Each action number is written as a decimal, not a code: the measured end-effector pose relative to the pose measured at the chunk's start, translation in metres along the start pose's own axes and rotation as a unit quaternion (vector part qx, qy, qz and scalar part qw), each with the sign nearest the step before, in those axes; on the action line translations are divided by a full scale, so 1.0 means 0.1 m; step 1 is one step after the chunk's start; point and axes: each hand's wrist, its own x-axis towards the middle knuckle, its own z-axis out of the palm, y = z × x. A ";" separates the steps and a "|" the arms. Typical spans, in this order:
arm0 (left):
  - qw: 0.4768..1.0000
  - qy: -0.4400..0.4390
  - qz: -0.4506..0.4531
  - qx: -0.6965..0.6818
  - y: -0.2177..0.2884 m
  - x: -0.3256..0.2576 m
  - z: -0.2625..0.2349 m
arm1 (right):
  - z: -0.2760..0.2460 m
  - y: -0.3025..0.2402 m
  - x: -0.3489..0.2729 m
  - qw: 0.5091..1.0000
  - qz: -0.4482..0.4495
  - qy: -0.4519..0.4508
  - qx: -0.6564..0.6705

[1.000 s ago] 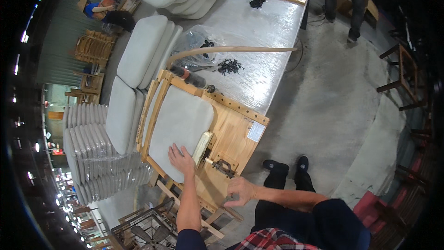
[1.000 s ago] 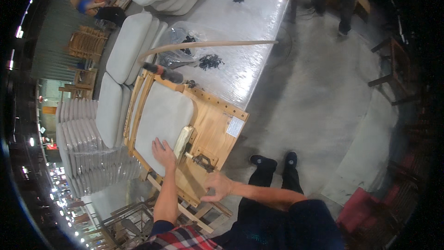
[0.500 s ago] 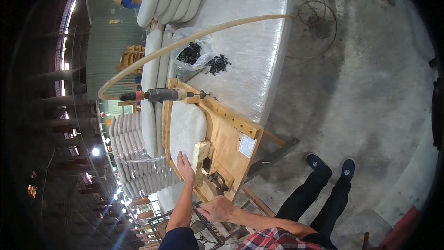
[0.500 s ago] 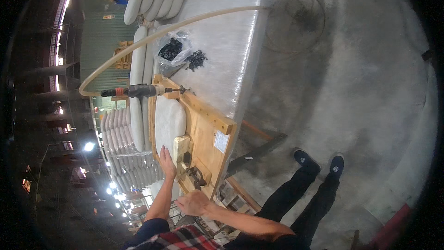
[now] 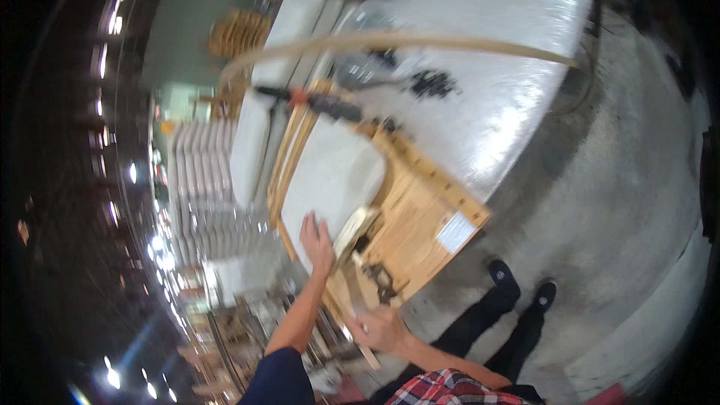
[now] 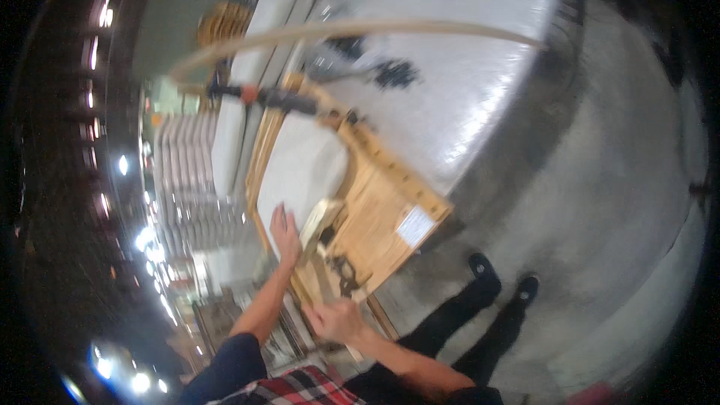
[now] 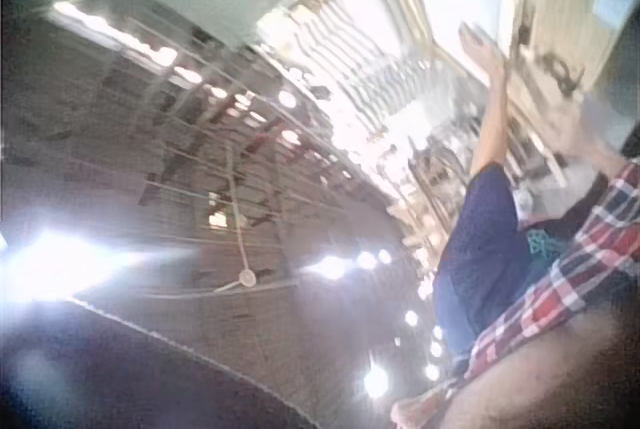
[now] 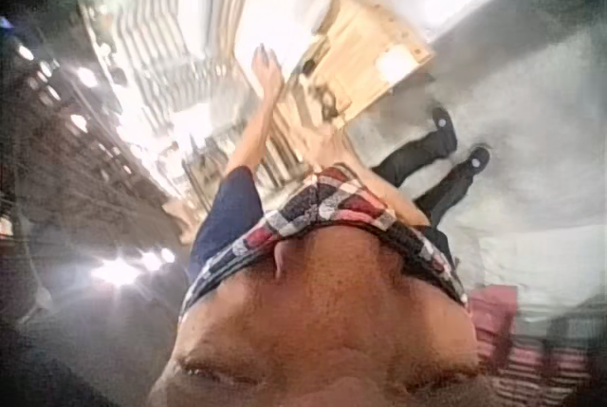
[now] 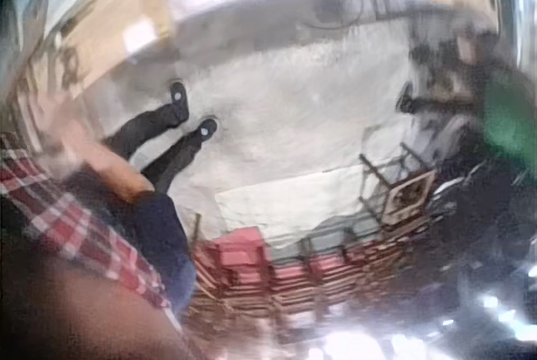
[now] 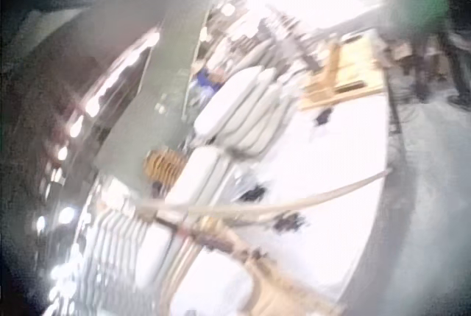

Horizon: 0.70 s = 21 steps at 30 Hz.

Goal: The person uses a pneumatic drill to fasten screws into a wooden chair frame, securing a white foam cushion. They remove the cushion, place it aside, then retrieve another cushion and reattach it to the frame with screws.

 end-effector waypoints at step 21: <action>0.998 0.008 -0.062 -0.030 0.45 0.03 0.02 | 0.45 0.73 1.15 0.905 -0.037 -0.232 -0.354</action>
